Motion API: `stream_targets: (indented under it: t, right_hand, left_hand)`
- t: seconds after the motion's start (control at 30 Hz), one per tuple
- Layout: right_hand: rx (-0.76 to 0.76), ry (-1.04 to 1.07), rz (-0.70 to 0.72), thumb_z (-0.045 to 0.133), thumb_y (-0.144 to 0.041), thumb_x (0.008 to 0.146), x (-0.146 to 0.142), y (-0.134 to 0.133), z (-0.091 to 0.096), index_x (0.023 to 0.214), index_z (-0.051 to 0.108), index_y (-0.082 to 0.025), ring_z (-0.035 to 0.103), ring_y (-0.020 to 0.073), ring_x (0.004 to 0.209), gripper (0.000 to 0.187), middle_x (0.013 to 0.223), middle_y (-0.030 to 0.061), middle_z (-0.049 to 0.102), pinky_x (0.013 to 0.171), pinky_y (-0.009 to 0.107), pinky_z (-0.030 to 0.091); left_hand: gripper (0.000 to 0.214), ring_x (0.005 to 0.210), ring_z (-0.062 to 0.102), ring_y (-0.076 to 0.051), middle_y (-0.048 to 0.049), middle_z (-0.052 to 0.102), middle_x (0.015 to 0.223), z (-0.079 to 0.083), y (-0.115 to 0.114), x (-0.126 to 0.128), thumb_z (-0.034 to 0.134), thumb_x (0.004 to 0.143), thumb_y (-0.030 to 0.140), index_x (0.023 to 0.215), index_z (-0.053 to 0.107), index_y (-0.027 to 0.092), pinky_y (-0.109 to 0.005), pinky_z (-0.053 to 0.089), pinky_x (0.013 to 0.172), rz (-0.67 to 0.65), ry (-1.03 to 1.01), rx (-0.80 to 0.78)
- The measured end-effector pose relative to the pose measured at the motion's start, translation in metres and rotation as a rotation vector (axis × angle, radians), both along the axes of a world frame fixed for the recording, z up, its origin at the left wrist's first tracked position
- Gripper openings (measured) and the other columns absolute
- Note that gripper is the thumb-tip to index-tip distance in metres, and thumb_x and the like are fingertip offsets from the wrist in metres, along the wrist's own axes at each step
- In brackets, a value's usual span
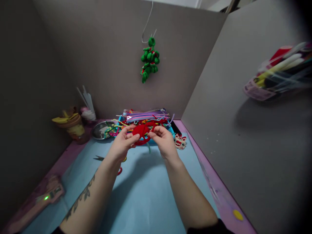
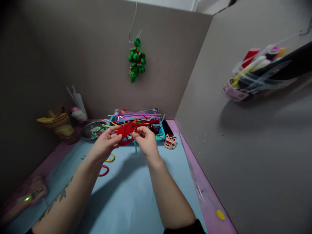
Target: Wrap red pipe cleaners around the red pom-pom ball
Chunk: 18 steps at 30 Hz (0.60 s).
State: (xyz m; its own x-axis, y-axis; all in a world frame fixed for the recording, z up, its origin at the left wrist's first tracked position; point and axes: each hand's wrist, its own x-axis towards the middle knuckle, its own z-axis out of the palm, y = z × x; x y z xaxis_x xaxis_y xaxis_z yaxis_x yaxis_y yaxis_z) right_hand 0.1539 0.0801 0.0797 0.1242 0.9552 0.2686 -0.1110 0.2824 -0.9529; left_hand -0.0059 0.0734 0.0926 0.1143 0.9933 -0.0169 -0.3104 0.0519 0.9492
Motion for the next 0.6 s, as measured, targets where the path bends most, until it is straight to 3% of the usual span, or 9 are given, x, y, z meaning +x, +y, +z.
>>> stream_targets:
  t: [0.07, 0.13, 0.3, 0.4, 0.5, 0.6]
  right_hand:
    - [0.076, -0.157, -0.147, 0.071, -0.029, 0.064, -0.003, 0.001, -0.004, 0.069, 0.064, -0.019, 0.057, 0.0178, 0.082, 0.013, 0.082, 0.0019, 0.058, 0.080, 0.033, 0.047]
    - [0.109, -0.239, -0.204, 0.071, -0.026, 0.064, -0.005, 0.001, -0.008, 0.070, 0.068, -0.019, 0.056, 0.0205, 0.095, 0.010, 0.098, 0.0054, 0.057, 0.089, 0.036, 0.045]
    - [0.130, -0.287, -0.032, 0.071, -0.024, 0.069, -0.001, -0.002, -0.007, 0.071, 0.069, -0.021, 0.056, 0.0229, 0.111, 0.004, 0.118, 0.0076, 0.056, 0.100, 0.040, 0.042]
    - [0.154, -0.356, -0.002, 0.069, -0.024, 0.072, 0.002, -0.005, -0.003, 0.074, 0.069, -0.021, 0.052, 0.0252, 0.119, 0.004, 0.122, 0.0086, 0.056, 0.104, 0.044, 0.038]
    - [0.223, -0.378, -0.172, 0.068, -0.024, 0.073, -0.002, -0.008, -0.002, 0.091, 0.062, -0.020, 0.054, 0.0247, 0.114, 0.019, 0.117, 0.0099, 0.057, 0.100, 0.046, 0.041]
    - [0.433, -0.410, -0.423, 0.066, -0.023, 0.076, -0.015, -0.016, -0.003, 0.101, 0.051, -0.021, 0.053, 0.0244, 0.112, 0.029, 0.114, 0.0102, 0.054, 0.097, 0.047, 0.043]
  left_hand:
    - [0.065, 0.043, 0.049, -0.007, 0.0051, 0.061, 0.059, 0.001, -0.001, 0.001, 0.085, 0.055, 0.032, 0.108, 0.050, 0.017, -0.017, 0.030, 0.042, 0.001, 0.002, -0.004]
    - [0.066, 0.045, 0.053, -0.008, 0.0034, 0.063, 0.061, 0.002, -0.002, 0.001, 0.085, 0.056, 0.033, 0.110, 0.049, 0.017, -0.017, 0.030, 0.041, -0.006, 0.014, -0.017]
    - [0.064, 0.048, 0.058, -0.010, 0.0001, 0.066, 0.067, 0.003, -0.003, 0.000, 0.084, 0.058, 0.032, 0.110, 0.051, 0.017, -0.016, 0.032, 0.041, -0.022, 0.003, -0.035]
    - [0.063, 0.050, 0.060, -0.011, -0.0002, 0.067, 0.069, 0.002, -0.002, 0.000, 0.084, 0.057, 0.029, 0.110, 0.051, 0.017, -0.017, 0.036, 0.043, -0.001, -0.029, -0.040]
    - [0.062, 0.054, 0.062, -0.011, -0.0002, 0.068, 0.072, 0.000, 0.000, 0.001, 0.084, 0.057, 0.027, 0.109, 0.052, 0.018, -0.017, 0.039, 0.046, 0.079, -0.091, -0.034]
    - [0.062, 0.053, 0.061, -0.010, 0.0015, 0.067, 0.069, -0.002, 0.003, 0.001, 0.083, 0.055, 0.025, 0.108, 0.052, 0.018, -0.016, 0.038, 0.045, 0.163, -0.162, -0.030]
